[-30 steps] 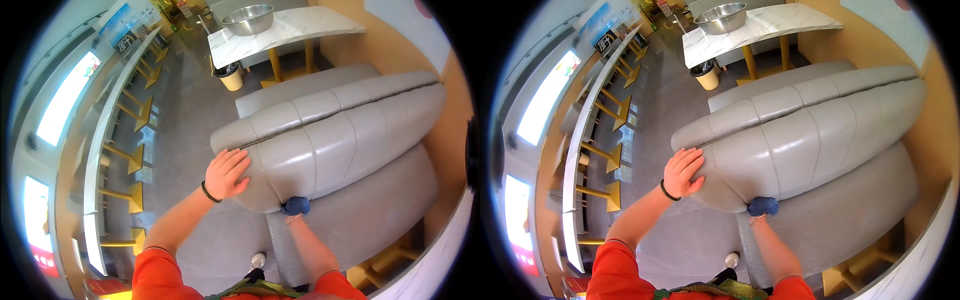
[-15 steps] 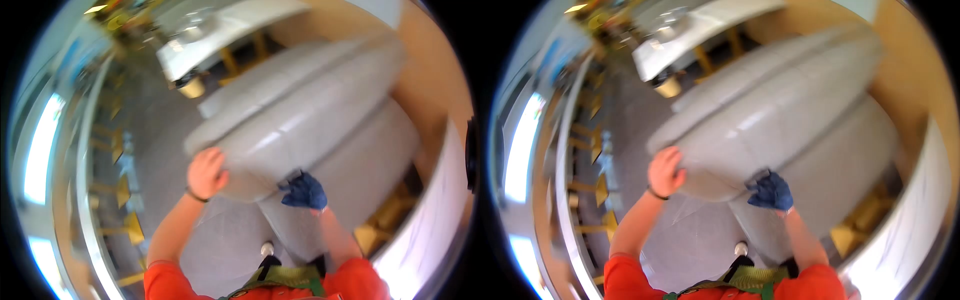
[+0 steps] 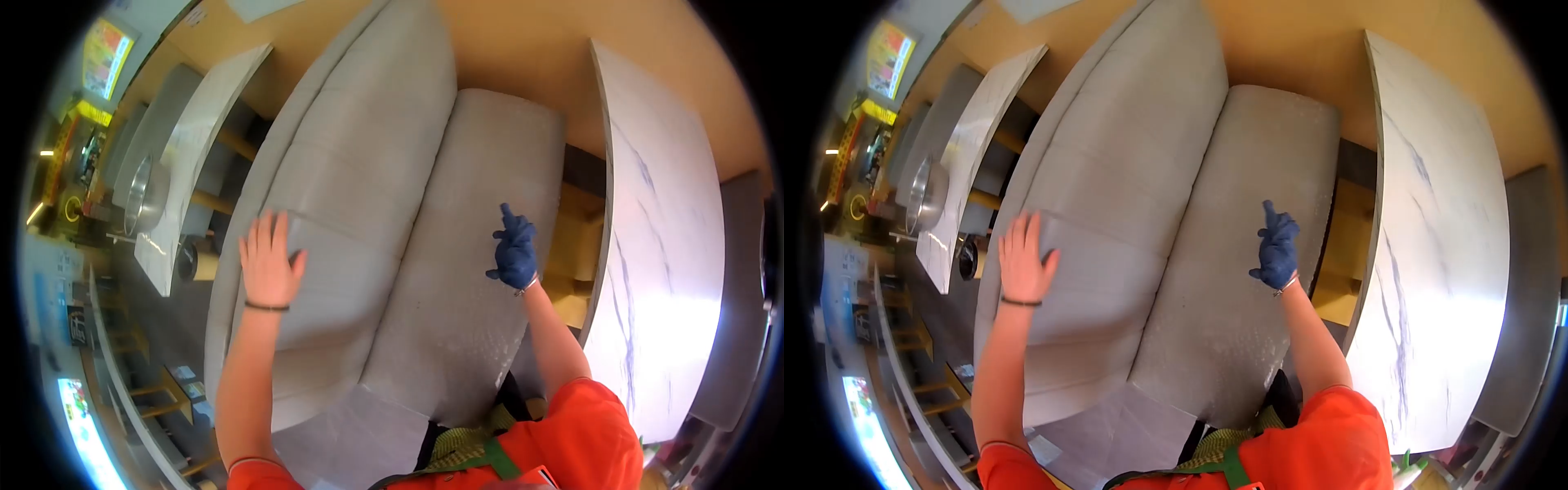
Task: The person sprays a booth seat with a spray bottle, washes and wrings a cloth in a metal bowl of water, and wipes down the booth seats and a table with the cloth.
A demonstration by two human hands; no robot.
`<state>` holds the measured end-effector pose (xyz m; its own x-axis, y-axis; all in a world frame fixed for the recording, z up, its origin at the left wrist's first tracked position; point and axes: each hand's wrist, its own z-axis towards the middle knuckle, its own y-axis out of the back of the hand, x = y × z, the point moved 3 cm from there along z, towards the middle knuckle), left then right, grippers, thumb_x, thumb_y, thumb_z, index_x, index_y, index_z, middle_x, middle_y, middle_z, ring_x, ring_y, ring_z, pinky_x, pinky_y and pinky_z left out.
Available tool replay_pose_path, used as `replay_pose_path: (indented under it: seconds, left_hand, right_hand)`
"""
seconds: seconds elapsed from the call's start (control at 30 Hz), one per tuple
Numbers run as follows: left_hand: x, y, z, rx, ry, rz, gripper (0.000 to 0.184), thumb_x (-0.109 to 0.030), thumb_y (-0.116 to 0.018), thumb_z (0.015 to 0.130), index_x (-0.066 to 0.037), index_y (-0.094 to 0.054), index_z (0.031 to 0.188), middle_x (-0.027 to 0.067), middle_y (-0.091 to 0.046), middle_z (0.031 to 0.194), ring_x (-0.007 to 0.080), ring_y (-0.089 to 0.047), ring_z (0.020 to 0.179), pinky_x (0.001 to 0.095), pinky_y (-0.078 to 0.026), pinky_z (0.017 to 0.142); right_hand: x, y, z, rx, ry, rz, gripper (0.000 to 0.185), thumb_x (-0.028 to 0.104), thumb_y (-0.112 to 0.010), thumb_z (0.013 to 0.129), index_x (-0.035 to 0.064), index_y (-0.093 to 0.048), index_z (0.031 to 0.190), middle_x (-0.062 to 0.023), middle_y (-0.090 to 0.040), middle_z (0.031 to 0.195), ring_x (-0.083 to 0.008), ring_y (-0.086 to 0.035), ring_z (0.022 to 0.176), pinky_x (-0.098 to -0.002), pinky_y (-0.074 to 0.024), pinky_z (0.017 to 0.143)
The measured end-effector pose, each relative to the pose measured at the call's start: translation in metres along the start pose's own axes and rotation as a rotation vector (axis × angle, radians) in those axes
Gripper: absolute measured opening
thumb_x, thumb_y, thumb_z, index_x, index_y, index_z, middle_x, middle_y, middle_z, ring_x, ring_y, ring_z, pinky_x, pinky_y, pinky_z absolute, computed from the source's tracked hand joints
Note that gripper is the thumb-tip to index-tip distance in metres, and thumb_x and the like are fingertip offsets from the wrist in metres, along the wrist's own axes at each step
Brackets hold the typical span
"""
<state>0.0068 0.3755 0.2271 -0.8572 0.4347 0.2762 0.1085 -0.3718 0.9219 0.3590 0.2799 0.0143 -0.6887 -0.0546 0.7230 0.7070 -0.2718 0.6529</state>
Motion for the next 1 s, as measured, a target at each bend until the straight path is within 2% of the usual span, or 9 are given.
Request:
replay_pose_path:
  seconds: [0.13, 0.27, 0.37, 0.43, 0.63, 0.7, 0.83, 0.93, 1.0]
  left_hand:
    - [0.007, -0.039, 0.078, 0.218, 0.155, -0.141, 0.075, -0.026, -0.068, 0.066, -0.004, -0.031, 0.127, 0.0201, -0.037, 0.125, 0.0359, -0.038, 0.113, 0.0444, -0.031, 0.094]
    - [0.01, -0.043, 0.077, 0.109, 0.116, -0.162, 0.083, -0.027, -0.071, 0.063, 0.0, -0.028, 0.128, 0.0224, -0.036, 0.126, 0.0372, -0.038, 0.112, 0.0386, -0.033, 0.094]
    - [0.007, -0.042, 0.081, 0.118, 0.127, -0.19, 0.085, -0.023, -0.071, 0.061, 0.001, -0.027, 0.129, 0.0231, -0.035, 0.126, 0.038, -0.037, 0.114, 0.0399, -0.032, 0.095]
    - [0.006, -0.041, 0.081, 0.142, 0.168, -0.191, 0.086, -0.021, -0.071, 0.059, 0.0, -0.026, 0.13, 0.0231, -0.034, 0.127, 0.0386, -0.035, 0.115, 0.0406, -0.03, 0.096]
    - [0.017, -0.059, 0.071, 0.201, 0.168, -0.098, 0.09, -0.031, -0.067, 0.061, 0.002, -0.023, 0.132, 0.0225, -0.032, 0.13, 0.0377, -0.031, 0.12, 0.0408, -0.024, 0.1]
    - [0.015, -0.06, 0.071, 0.219, 0.169, -0.115, 0.089, -0.036, -0.064, 0.064, 0.004, -0.021, 0.132, 0.0224, -0.03, 0.131, 0.0367, -0.029, 0.121, 0.0406, -0.022, 0.101]
    - [0.014, -0.055, 0.073, 0.255, 0.167, -0.169, 0.083, -0.038, -0.058, 0.072, 0.004, -0.019, 0.132, 0.02, -0.025, 0.135, 0.0325, -0.025, 0.125, 0.0377, -0.017, 0.103]
    - [0.016, -0.057, 0.068, 0.242, 0.175, -0.197, 0.084, -0.038, -0.058, 0.072, 0.004, -0.018, 0.132, 0.0198, -0.025, 0.135, 0.032, -0.024, 0.125, 0.0377, -0.016, 0.103]
    - [0.015, -0.058, 0.071, 0.216, 0.143, -0.17, 0.084, -0.038, -0.058, 0.073, 0.004, -0.018, 0.133, 0.0197, -0.025, 0.135, 0.0318, -0.024, 0.126, 0.0377, -0.016, 0.103]
  right_hand:
    - [-0.068, 0.004, 0.015, -0.22, -0.497, 0.501, 0.092, 0.053, -0.069, 0.052, 0.0141, -0.035, 0.128, -0.0115, -0.03, 0.13, -0.0215, -0.027, 0.098, -0.0282, -0.0095, 0.097]
    - [-0.109, 0.052, 0.023, -0.548, -0.591, -0.373, 0.094, 0.022, -0.068, 0.052, -0.0003, -0.024, 0.132, -0.0109, -0.044, 0.107, -0.0244, -0.044, 0.099, -0.0347, -0.0344, 0.09]
    - [-0.15, 0.062, 0.028, -0.781, -0.468, -0.776, 0.089, 0.026, -0.067, 0.058, -0.0034, -0.024, 0.13, -0.0166, -0.043, 0.119, -0.026, -0.04, 0.113, -0.0316, -0.0275, 0.097]
    - [-0.231, 0.024, 0.028, 0.196, -0.834, -1.708, 0.074, 0.029, -0.056, 0.074, -0.0053, -0.023, 0.13, -0.0175, -0.029, 0.134, -0.0282, -0.026, 0.125, -0.0351, -0.0188, 0.102]
    - [-0.27, -0.052, 0.048, 0.136, -1.309, -0.632, 0.057, 0.038, -0.026, 0.089, 0.0076, -0.016, 0.137, -0.0058, -0.009, 0.144, -0.0261, -0.007, 0.132, -0.0403, -0.0082, 0.105]
    - [-0.333, -0.08, 0.049, 0.506, -1.338, -1.097, 0.065, 0.046, -0.029, 0.086, 0.0094, -0.016, 0.137, -0.0063, -0.01, 0.144, -0.0287, -0.006, 0.131, -0.0461, -0.0074, 0.103]
    - [-0.324, -0.053, 0.072, -0.191, -1.137, -0.812, 0.066, 0.048, -0.035, 0.084, 0.0082, -0.022, 0.135, -0.009, -0.021, 0.14, -0.0289, -0.019, 0.127, -0.0414, -0.0142, 0.103]
    - [-0.305, -0.039, 0.074, -0.392, -1.039, -0.671, 0.065, 0.046, -0.036, 0.083, 0.0077, -0.025, 0.134, -0.0081, -0.025, 0.139, -0.0299, -0.022, 0.125, -0.0388, -0.0175, 0.102]
    - [-0.292, -0.022, 0.073, -0.271, -1.095, -0.637, 0.065, 0.046, -0.037, 0.083, 0.0073, -0.026, 0.133, -0.0071, -0.026, 0.138, -0.0269, -0.024, 0.124, -0.0363, -0.0185, 0.102]
